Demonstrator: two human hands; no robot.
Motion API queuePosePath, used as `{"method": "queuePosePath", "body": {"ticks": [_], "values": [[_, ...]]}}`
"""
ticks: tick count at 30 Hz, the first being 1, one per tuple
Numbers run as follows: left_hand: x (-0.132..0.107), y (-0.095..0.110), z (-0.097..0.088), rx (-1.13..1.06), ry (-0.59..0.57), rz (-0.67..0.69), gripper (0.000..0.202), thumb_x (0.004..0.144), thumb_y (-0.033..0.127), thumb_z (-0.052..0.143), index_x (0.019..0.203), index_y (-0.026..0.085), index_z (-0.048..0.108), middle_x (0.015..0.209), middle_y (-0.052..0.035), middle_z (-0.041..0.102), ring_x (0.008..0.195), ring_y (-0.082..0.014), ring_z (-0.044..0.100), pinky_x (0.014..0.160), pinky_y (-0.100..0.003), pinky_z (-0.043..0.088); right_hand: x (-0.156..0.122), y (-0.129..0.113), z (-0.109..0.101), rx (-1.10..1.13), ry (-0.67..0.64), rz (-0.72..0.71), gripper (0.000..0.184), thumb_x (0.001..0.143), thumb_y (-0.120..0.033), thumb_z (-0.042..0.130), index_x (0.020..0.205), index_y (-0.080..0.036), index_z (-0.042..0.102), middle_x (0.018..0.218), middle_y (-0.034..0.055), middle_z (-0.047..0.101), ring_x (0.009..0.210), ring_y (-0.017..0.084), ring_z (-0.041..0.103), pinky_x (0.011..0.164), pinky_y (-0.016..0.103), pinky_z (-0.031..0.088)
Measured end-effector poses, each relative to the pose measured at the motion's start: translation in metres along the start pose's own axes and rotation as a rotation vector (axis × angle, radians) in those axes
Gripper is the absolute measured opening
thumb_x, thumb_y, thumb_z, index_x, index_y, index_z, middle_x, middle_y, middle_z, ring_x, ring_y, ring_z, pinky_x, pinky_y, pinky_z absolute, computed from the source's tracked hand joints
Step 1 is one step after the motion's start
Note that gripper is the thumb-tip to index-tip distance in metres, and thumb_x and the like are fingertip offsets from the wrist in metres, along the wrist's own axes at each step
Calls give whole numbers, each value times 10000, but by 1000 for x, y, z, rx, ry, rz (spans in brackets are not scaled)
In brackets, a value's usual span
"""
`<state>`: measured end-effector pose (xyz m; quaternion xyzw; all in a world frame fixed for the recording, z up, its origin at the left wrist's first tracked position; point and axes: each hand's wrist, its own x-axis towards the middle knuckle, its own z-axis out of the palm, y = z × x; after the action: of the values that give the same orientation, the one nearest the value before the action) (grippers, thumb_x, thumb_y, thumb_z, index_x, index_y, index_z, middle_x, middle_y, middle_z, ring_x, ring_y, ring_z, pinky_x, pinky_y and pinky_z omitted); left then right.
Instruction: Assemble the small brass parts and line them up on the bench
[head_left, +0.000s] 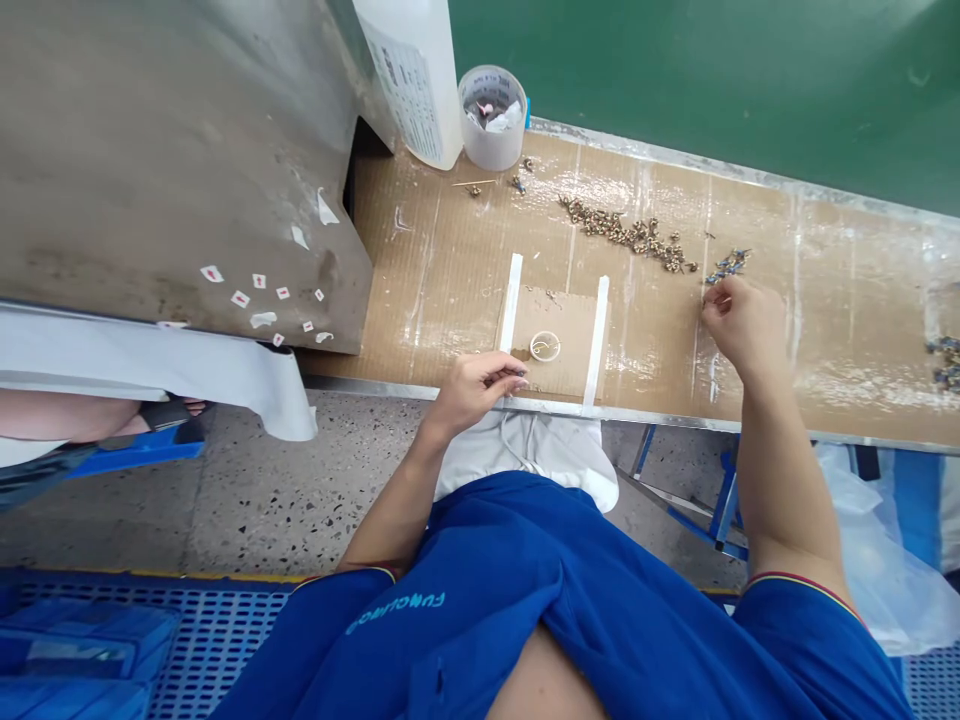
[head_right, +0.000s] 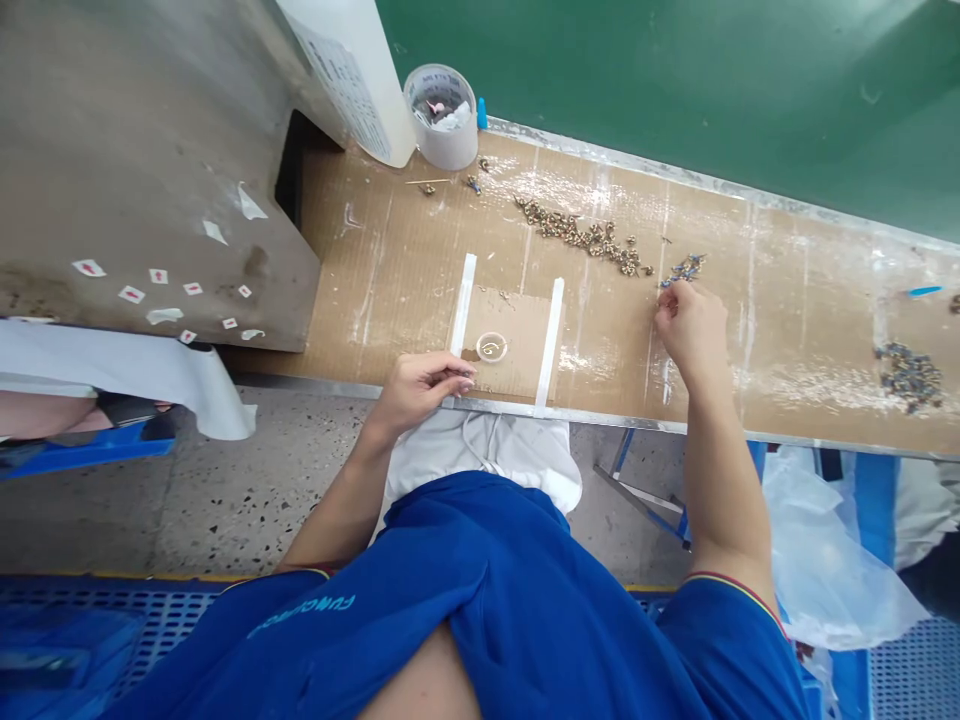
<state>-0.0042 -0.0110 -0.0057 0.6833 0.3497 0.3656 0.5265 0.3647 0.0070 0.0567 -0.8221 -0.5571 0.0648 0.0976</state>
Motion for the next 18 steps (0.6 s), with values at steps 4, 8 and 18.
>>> {"method": "queuePosePath", "body": {"ticks": [4,8,18], "values": [[0,1,-1,57,-17,52,162,932,271,688,865,132,735,741,-45,723,590,-101,637,544,-192,489,-21,3,2,292,80,57,131,759,-79,628,801,-193,679,756,66,707,680,174,620,750,338,494],[1,3,0,153,-21,100,166,935,281,696,861,137,736,760,-46,725,611,-99,604,565,-203,462,-77,-23,16,642,104,26,81,772,-265,734,824,-205,740,772,42,744,658,177,679,648,325,555],[1,2,0,197,-33,181,99,949,152,643,930,139,739,821,-53,738,684,-113,650,632,-227,499,-151,-126,86,1288,-229,93,247,812,-457,790,915,-237,743,813,35,778,734,194,744,691,347,647]]}}
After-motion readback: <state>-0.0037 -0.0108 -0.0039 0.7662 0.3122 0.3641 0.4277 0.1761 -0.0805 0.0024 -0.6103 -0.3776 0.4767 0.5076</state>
